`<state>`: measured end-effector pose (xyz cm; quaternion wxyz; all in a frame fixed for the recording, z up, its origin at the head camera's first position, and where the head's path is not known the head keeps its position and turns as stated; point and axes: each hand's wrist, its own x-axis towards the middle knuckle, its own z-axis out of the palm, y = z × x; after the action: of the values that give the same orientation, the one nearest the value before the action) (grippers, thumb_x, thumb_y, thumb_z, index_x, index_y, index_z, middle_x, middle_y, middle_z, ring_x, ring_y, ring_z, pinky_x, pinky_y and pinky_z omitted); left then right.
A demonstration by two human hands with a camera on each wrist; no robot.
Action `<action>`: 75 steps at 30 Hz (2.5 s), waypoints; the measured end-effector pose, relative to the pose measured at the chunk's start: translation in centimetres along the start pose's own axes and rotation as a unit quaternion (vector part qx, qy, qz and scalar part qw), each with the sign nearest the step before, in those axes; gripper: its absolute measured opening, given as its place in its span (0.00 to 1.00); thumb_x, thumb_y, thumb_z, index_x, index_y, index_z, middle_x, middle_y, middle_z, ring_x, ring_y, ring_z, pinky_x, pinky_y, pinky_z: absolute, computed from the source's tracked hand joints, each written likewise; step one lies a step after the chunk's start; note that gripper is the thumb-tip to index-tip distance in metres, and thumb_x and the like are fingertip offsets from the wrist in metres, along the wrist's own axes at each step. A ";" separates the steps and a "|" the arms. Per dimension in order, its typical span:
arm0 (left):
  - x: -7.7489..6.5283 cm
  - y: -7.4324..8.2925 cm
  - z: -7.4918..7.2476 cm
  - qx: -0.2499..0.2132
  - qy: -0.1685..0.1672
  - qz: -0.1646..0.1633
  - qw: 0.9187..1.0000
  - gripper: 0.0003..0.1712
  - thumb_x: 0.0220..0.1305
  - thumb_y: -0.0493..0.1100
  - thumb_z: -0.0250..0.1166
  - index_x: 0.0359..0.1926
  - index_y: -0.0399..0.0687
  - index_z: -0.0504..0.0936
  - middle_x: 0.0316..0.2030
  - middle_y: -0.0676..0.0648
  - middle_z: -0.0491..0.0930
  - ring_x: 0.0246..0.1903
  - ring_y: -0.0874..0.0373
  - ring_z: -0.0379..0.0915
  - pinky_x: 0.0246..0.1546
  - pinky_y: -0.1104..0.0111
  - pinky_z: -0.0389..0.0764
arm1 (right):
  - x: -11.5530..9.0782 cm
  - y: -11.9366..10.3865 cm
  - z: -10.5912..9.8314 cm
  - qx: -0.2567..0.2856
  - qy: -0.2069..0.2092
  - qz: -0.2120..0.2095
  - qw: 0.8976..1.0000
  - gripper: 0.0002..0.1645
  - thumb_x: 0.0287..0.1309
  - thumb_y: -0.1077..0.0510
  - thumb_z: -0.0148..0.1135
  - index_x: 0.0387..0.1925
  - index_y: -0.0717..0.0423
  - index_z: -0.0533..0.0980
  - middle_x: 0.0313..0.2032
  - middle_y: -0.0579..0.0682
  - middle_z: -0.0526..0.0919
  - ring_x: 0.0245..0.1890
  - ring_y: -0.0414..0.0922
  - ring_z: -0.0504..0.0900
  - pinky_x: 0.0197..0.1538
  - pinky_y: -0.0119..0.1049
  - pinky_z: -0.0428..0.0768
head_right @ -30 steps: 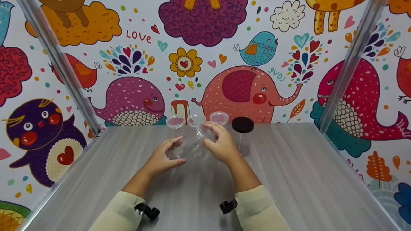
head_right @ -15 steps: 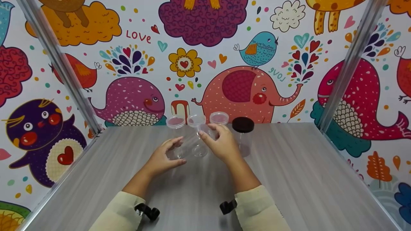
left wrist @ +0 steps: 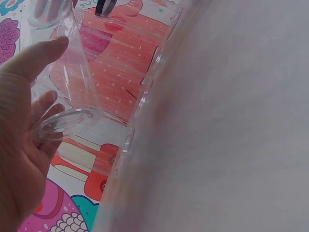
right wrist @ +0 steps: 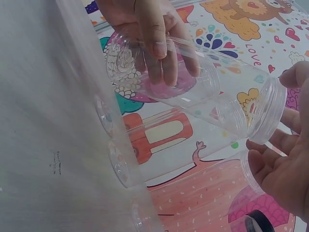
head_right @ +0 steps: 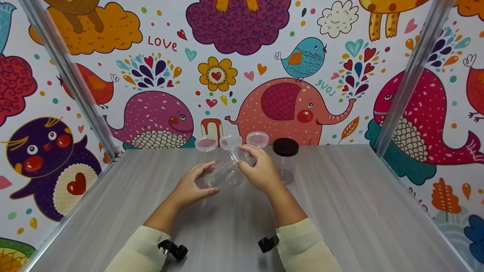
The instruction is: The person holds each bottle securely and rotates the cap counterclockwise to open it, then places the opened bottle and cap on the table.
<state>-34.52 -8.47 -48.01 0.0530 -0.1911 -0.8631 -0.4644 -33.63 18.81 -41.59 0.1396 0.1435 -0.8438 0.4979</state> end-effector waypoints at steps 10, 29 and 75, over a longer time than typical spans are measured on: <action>-0.1 0.1 -0.1 0.006 -0.003 -0.001 1.000 0.49 0.53 0.64 0.83 0.75 0.78 0.71 0.71 0.53 0.76 0.71 0.49 0.74 0.71 0.37 0.76 | -0.1 0.0 -0.1 0.041 -0.007 -0.024 0.999 0.27 0.64 0.64 0.62 0.64 0.46 0.83 0.70 0.49 0.81 0.68 0.53 0.81 0.53 0.28 0.83; 0.0 -0.1 0.0 -0.006 -0.006 0.007 1.000 0.49 0.54 0.63 0.83 0.75 0.79 0.71 0.71 0.54 0.76 0.71 0.48 0.74 0.71 0.38 0.77 | 0.2 0.2 0.0 -0.004 0.016 -0.004 1.000 0.29 0.71 0.45 0.67 0.69 0.48 0.79 0.66 0.53 0.81 0.62 0.54 0.80 0.59 0.46 0.83; 0.0 -0.1 0.0 -0.002 -0.003 0.012 1.000 0.49 0.54 0.63 0.83 0.75 0.79 0.71 0.71 0.54 0.75 0.71 0.51 0.74 0.72 0.39 0.76 | 0.1 0.2 0.1 0.006 0.009 -0.007 1.000 0.26 0.70 0.48 0.68 0.67 0.47 0.80 0.63 0.54 0.82 0.61 0.53 0.80 0.57 0.43 0.84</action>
<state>-34.57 -8.55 -48.05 0.0554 -0.2032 -0.8601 -0.4646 -33.81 18.83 -41.72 0.1498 0.1462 -0.8386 0.5029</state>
